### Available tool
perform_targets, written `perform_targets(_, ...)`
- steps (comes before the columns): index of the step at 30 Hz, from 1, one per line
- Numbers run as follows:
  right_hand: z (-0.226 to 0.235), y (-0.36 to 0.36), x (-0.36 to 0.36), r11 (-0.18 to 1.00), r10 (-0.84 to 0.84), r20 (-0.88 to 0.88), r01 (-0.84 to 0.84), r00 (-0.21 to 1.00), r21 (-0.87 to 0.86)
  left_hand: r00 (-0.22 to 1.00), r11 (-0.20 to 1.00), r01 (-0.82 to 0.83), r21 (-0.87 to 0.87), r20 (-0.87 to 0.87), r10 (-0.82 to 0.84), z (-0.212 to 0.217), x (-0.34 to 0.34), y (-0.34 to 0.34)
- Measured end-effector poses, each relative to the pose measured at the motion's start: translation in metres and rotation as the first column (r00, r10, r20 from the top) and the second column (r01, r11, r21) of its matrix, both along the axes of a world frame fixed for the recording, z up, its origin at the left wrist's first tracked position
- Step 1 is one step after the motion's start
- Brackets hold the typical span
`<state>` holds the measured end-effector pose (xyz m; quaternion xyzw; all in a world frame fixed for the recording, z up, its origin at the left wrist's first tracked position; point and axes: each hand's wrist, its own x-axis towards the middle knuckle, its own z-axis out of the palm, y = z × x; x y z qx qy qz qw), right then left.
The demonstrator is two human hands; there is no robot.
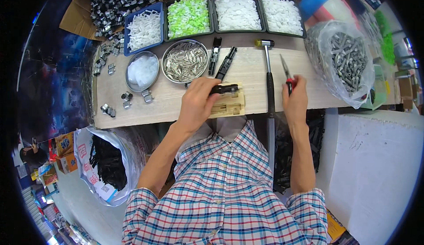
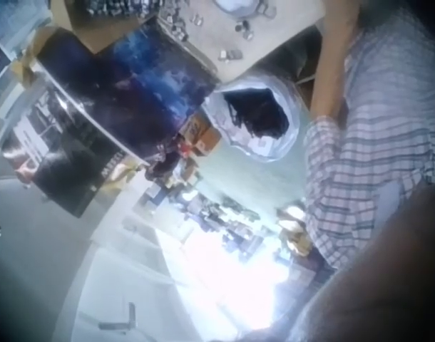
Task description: Assembling small metal and plastic components into black housings using a hammer and pliers at a workbench.
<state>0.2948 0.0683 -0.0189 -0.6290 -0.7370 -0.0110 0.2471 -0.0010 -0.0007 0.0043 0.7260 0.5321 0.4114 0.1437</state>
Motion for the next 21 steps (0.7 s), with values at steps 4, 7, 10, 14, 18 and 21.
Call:
perform_targets(4,0.036,-0.070,-0.029,0.913,0.010,-0.532,-0.225,0.847,-0.340,0.958,0.987,0.029,-0.161,0.288,0.019,-0.003,-0.008,0.001)
perform_targets(7,0.049,-0.096,-0.052,0.832,0.062,-0.560,-0.352,0.826,-0.428,0.921,0.953,0.092,-0.288,0.388,0.028,0.001,-0.014,0.002)
perform_targets(10,0.043,-0.099,-0.065,0.876,0.176,-0.539,-0.381,0.824,-0.297,0.888,0.944,0.147,-0.296,0.460,0.006,0.000,-0.018,0.005)
perform_targets(14,0.044,-0.095,-0.068,0.869,0.213,-0.533,-0.408,0.819,-0.281,0.875,0.918,0.203,-0.340,0.485,-0.014,0.000,-0.021,0.007)
perform_targets(18,0.049,-0.092,-0.071,0.861,0.219,-0.520,-0.415,0.825,-0.295,0.883,0.951,0.162,-0.262,0.468,-0.022,0.004,-0.014,0.007)
perform_targets(21,0.054,-0.093,-0.072,0.853,0.306,-0.419,-0.442,0.855,-0.278,0.995,0.992,0.088,0.091,0.027,-0.091,0.014,-0.003,0.014)
